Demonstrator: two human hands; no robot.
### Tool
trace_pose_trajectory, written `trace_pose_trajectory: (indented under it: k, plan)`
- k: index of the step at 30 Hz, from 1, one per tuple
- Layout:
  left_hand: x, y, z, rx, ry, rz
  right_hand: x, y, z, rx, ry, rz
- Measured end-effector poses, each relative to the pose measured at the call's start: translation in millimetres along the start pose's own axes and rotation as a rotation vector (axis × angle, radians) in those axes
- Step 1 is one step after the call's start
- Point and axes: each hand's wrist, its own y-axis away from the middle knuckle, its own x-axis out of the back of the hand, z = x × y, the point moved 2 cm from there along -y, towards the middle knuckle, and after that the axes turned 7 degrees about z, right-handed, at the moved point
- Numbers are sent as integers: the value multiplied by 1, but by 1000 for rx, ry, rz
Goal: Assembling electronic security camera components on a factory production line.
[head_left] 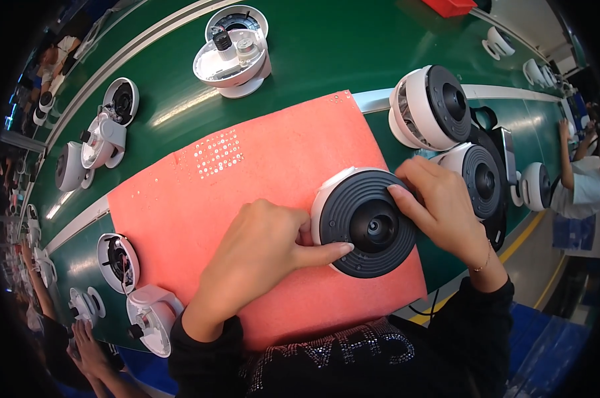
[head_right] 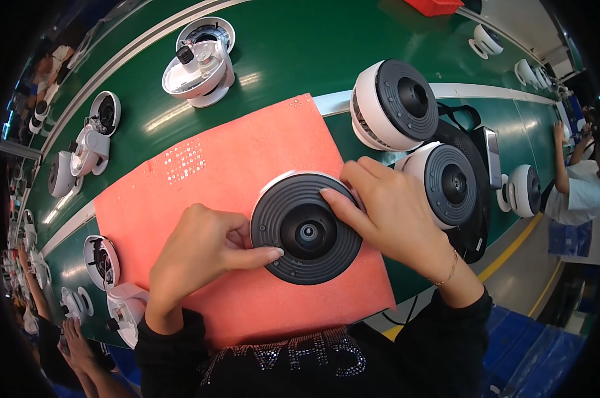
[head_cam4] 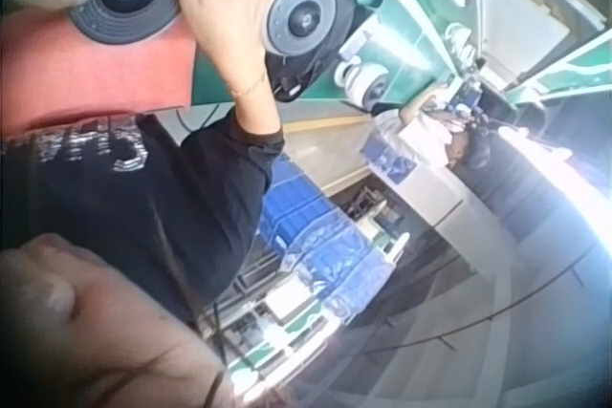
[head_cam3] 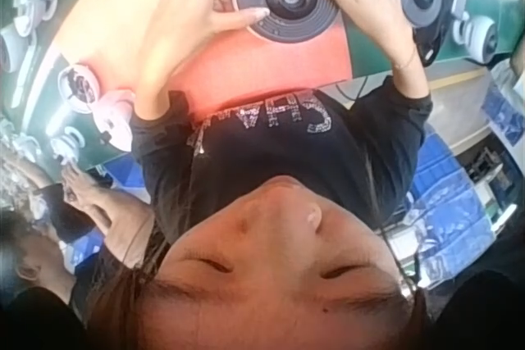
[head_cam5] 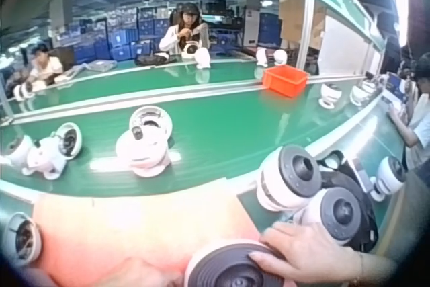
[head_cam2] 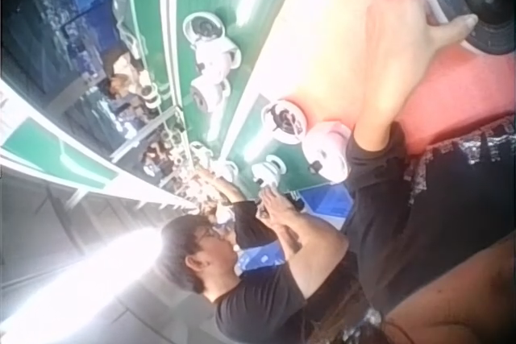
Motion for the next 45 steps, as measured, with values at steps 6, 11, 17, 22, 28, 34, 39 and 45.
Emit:
trace_pose_trajectory:
  k: [6, 11, 17, 22, 28, 34, 39, 45]
  plan:
    - [5, 5, 6, -13, -44, 23, -5, 10, 0, -117, -327, -64]
    - [-16, 8, -6, 47, 66, 16, 4, 13, -3, -200, -486, -149]
    - [-47, 4, -2, 14, 545, -14, 30, 11, -12, -220, -333, -188]
    - [-40, 1, 19, 50, 361, -105, 41, 11, -16, -198, -251, -101]
    - [37, -107, -61, 304, 1019, 593, 51, 24, -29, -151, -199, 14]
    - [42, -139, -75, 196, 1448, 786, 59, 25, -59, -14, -196, 263]
    - [65, -77, -85, 195, 1135, 665, 64, 63, -107, 397, -143, 316]
    - [86, 47, -108, 398, 857, 612, -13, 62, -138, 591, -306, -26]
